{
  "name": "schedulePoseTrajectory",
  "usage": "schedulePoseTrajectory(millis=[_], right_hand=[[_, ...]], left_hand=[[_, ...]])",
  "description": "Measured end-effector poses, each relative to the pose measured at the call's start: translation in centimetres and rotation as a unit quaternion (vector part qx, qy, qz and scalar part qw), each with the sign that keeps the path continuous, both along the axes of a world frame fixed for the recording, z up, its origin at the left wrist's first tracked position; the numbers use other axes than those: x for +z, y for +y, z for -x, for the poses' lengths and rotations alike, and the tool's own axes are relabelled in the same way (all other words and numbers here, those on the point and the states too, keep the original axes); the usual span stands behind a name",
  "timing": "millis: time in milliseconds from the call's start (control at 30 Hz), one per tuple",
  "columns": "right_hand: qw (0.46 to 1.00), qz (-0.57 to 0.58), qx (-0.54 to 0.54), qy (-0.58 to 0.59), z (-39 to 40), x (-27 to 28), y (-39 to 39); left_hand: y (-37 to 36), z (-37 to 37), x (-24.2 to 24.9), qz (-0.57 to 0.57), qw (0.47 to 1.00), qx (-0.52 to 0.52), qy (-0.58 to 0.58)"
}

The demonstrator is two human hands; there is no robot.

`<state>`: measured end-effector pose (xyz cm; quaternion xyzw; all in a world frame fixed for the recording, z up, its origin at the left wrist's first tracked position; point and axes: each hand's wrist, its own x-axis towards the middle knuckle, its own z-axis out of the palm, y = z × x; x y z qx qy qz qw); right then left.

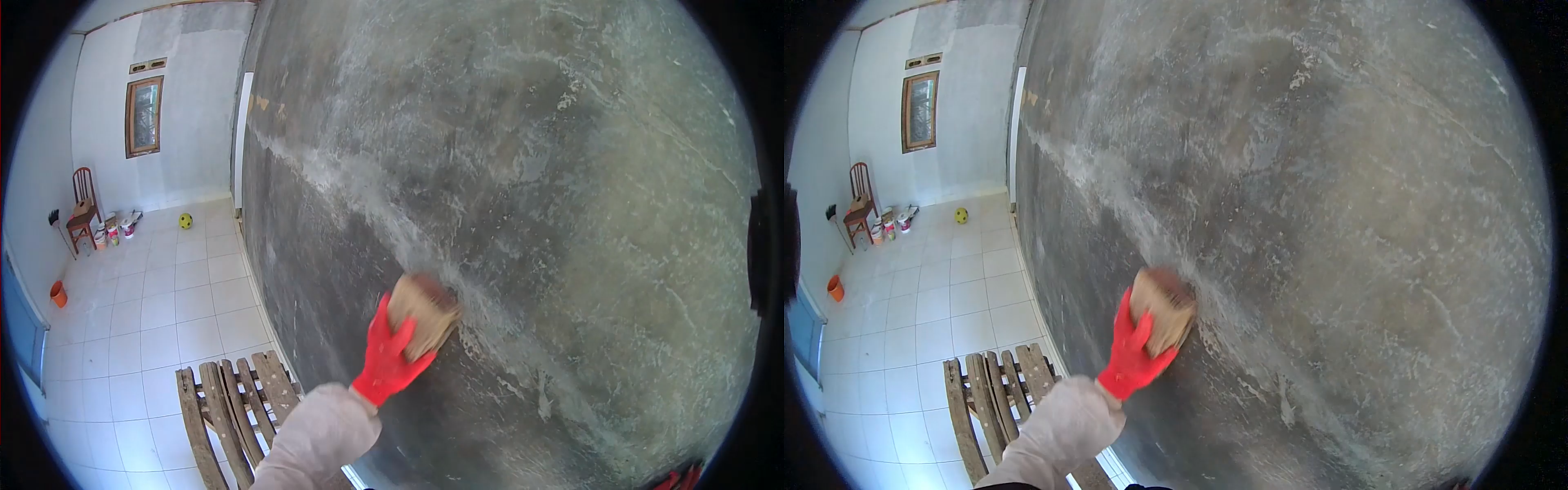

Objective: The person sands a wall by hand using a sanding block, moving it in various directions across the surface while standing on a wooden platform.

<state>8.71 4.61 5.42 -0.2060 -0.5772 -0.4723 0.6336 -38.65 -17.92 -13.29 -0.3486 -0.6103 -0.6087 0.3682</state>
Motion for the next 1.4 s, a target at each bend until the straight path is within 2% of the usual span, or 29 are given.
schedulePoseTrajectory(millis=[67,167,200,367,467,567,633,700,733,833,900,933,1033,1067,1100,1167,1200,1233,1333,1367,1400], right_hand=[[1.000,0.000,0.005,0.000,0.1,-0.2,-0.1],[1.000,-0.004,0.012,0.007,0.1,-0.1,0.0],[1.000,-0.006,0.000,0.004,-0.1,-0.2,0.2],[1.000,-0.005,-0.024,0.011,0.1,-0.2,0.1],[1.000,-0.001,-0.020,0.011,0.2,-0.5,0.3],[1.000,-0.003,-0.021,0.010,0.1,-0.3,0.5],[1.000,-0.001,-0.022,0.014,0.2,-0.6,0.5],[1.000,0.003,-0.027,0.013,0.2,-0.6,0.4],[0.999,0.009,-0.031,0.020,0.1,-0.7,0.5],[0.999,0.012,-0.037,0.024,0.2,-0.6,0.5],[0.999,0.006,-0.032,0.013,-0.1,-0.3,0.4],[1.000,0.006,-0.021,0.009,0.1,-0.5,0.5],[0.999,0.008,-0.027,0.023,0.2,-0.7,0.6],[0.999,0.015,-0.025,0.029,0.2,-0.7,0.7],[0.999,0.015,-0.025,0.028,0.4,-0.7,0.6],[1.000,0.009,-0.024,0.017,0.4,-0.5,0.4],[0.999,0.012,-0.024,0.021,0.4,-0.7,0.6],[0.999,0.013,-0.023,0.025,0.2,-0.9,0.9],[0.999,0.015,-0.031,0.033,-0.3,-1.0,1.3],[0.999,0.015,-0.034,0.035,-0.2,-1.0,1.3],[0.999,0.011,-0.037,0.031,-0.1,-0.9,1.2]], left_hand=[[-0.5,-1.0,-7.7,0.025,0.998,0.062,-0.020],[-1.2,-0.4,-10.5,0.061,0.990,0.116,-0.046],[-1.2,0.1,-8.3,0.060,0.992,0.108,-0.028],[-2.7,3.5,12.9,0.069,0.982,0.100,0.145],[-3.0,5.2,16.1,0.026,0.985,0.089,0.148],[-3.3,7.2,8.4,-0.001,0.994,0.078,0.081],[-3.4,7.5,-0.3,-0.002,0.996,0.085,-0.032],[-2.8,5.9,-9.2,0.020,0.990,0.100,-0.098],[-2.4,3.7,-12.1,0.033,0.988,0.100,-0.113],[-1.4,2.9,-12.1,0.031,0.988,0.096,-0.117],[-2.2,4.9,-7.2,0.026,0.994,0.098,-0.045],[-3.3,7.0,-2.7,0.036,0.994,0.099,0.017],[-5.3,11.6,10.3,0.046,0.988,0.111,0.100],[-5.5,12.2,12.9,0.046,0.985,0.107,0.125],[-5.5,12.4,12.8,0.046,0.985,0.107,0.124],[-5.9,12.7,12.3,0.043,0.981,0.095,0.161],[-6.0,12.8,10.2,0.043,0.987,0.090,0.129],[-5.9,12.7,6.2,0.044,0.991,0.084,0.096],[-5.0,12.6,-6.5,0.021,0.988,0.094,-0.119],[-4.8,12.1,-9.3,0.021,0.977,0.109,-0.183],[-4.7,11.2,-9.1,0.025,0.977,0.104,-0.183]])
